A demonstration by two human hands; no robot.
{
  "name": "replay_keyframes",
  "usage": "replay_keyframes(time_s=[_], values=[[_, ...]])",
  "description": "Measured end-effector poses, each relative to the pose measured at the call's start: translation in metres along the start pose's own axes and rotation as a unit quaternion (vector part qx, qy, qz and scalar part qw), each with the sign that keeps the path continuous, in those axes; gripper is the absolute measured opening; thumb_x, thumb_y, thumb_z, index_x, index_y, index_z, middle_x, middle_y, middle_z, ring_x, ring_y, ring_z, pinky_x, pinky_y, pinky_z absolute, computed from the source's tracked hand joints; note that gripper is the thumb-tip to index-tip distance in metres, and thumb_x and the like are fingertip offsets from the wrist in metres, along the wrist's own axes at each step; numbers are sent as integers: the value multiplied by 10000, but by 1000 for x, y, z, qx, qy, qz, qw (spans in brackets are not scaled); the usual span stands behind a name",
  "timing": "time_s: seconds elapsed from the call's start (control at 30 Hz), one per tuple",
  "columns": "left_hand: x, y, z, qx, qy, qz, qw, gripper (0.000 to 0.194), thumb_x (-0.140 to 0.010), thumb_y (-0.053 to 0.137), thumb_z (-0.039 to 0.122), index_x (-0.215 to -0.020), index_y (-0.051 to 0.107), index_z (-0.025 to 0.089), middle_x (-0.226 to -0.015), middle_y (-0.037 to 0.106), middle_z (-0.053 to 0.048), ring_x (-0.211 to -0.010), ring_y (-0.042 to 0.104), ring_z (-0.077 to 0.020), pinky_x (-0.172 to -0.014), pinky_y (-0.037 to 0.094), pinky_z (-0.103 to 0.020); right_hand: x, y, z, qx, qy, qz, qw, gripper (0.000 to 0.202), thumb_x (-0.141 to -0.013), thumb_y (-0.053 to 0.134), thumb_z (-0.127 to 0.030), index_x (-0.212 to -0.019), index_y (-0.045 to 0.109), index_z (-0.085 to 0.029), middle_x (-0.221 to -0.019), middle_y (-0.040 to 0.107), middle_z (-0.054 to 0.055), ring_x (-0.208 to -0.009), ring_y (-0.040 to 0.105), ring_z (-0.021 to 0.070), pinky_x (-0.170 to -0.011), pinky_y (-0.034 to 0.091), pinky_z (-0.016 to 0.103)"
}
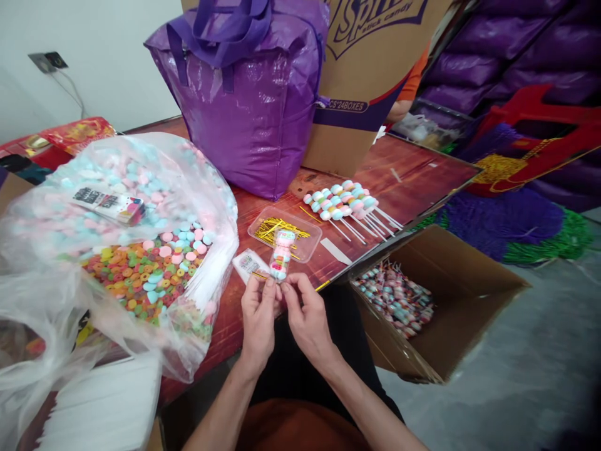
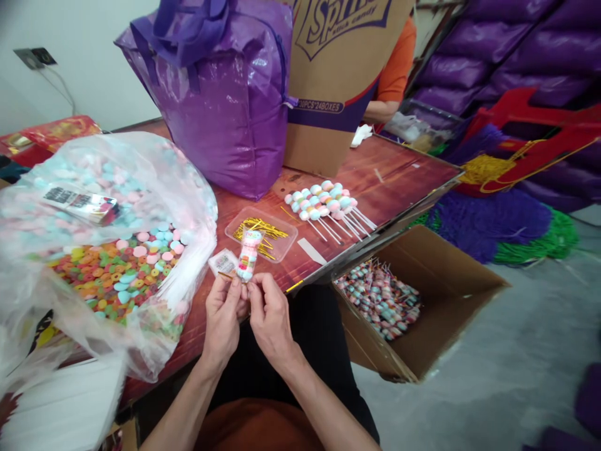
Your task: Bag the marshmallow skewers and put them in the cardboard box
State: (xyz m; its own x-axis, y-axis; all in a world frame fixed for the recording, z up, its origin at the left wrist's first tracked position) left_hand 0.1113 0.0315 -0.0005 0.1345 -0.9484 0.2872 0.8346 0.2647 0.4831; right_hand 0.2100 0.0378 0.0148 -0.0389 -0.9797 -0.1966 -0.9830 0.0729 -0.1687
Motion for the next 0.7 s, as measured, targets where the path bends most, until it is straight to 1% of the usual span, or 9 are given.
replay_keyframes(time_s=[0.1,0.2,0.27,0.33,0.4,0.5,0.57,0.63,0.7], values=[[-3,3,3,45,-32,-19,998,400,-759,795,418,-757,485,165,-572,431,86,-445,285,-6,-426,226,-128,1,3,2,-63,24,-16,998,170,-1000,459,-289,-855,507,-215,-776,557,-9,-691,554,133,-661,472,249],[-3,3,4,97,-140,-51,984,457,-658,874,385,-796,500,161,-524,393,113,-416,176,5,-391,143,-124,-2,-1,1,-103,23,-60,993,190,-994,483,-307,-833,503,-209,-853,544,8,-752,545,138,-708,463,260],[0,5,5,114,-206,-88,968,492,-605,905,365,-817,514,156,-510,369,126,-417,135,5,-380,116,-122,-5,-5,-1,-120,19,-106,987,178,-992,493,-306,-843,501,-209,-855,529,1,-735,522,131,-687,447,254],[3,7,4,110,-238,-112,958,504,-588,912,365,-832,525,153,-509,365,127,-419,136,2,-378,116,-121,-8,-8,-2,-114,9,-147,983,157,-995,485,-293,-859,493,-214,-799,499,-19,-683,486,122,-650,424,248],[3,6,4,84,-205,-99,970,488,-619,892,390,-841,523,163,-521,398,115,-418,170,-3,-385,138,-122,-10,-11,-2,-65,-20,-153,986,153,-996,463,-264,-851,471,-218,-769,485,-24,-665,472,125,-642,409,254],[2,2,2,8,-87,-41,995,399,-733,805,448,-864,535,186,-546,443,95,-428,259,-21,-405,187,-130,-10,-11,-4,37,-74,-117,990,175,-979,426,-201,-809,401,-230,-736,475,-24,-647,464,135,-626,379,268],[4,0,0,-55,-20,-19,998,328,-804,736,469,-861,579,186,-584,482,69,-480,372,-42,-450,288,-139,-8,-12,-7,83,-91,-93,988,189,-958,420,-173,-791,361,-239,-707,450,-32,-616,442,135,-597,351,270],[7,-2,0,-107,14,-22,994,291,-839,699,462,-882,646,178,-685,570,24,-607,508,-79,-566,419,-171,-8,-14,-9,103,-76,-92,987,186,-945,428,-174,-790,352,-241,-696,434,-40,-595,420,131,-574,333,267],[9,-3,1,-132,28,-34,990,273,-840,707,432,-940,696,178,-817,646,-14,-748,587,-118,-713,489,-220,-9,-16,-10,88,-34,-118,989,169,-946,441,-195,-798,373,-237,-702,445,-42,-594,418,124,-564,339,257]])
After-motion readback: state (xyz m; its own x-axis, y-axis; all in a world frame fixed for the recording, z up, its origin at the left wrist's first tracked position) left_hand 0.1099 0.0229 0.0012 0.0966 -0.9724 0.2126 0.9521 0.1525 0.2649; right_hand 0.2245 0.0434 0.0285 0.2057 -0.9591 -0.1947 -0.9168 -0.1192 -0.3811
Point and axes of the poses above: each hand's wrist, its own x-axis away from the middle knuckle, its own y-axis out of the palm, z = x × y, the point moved 5 cm from there along -x, towards the middle knuckle
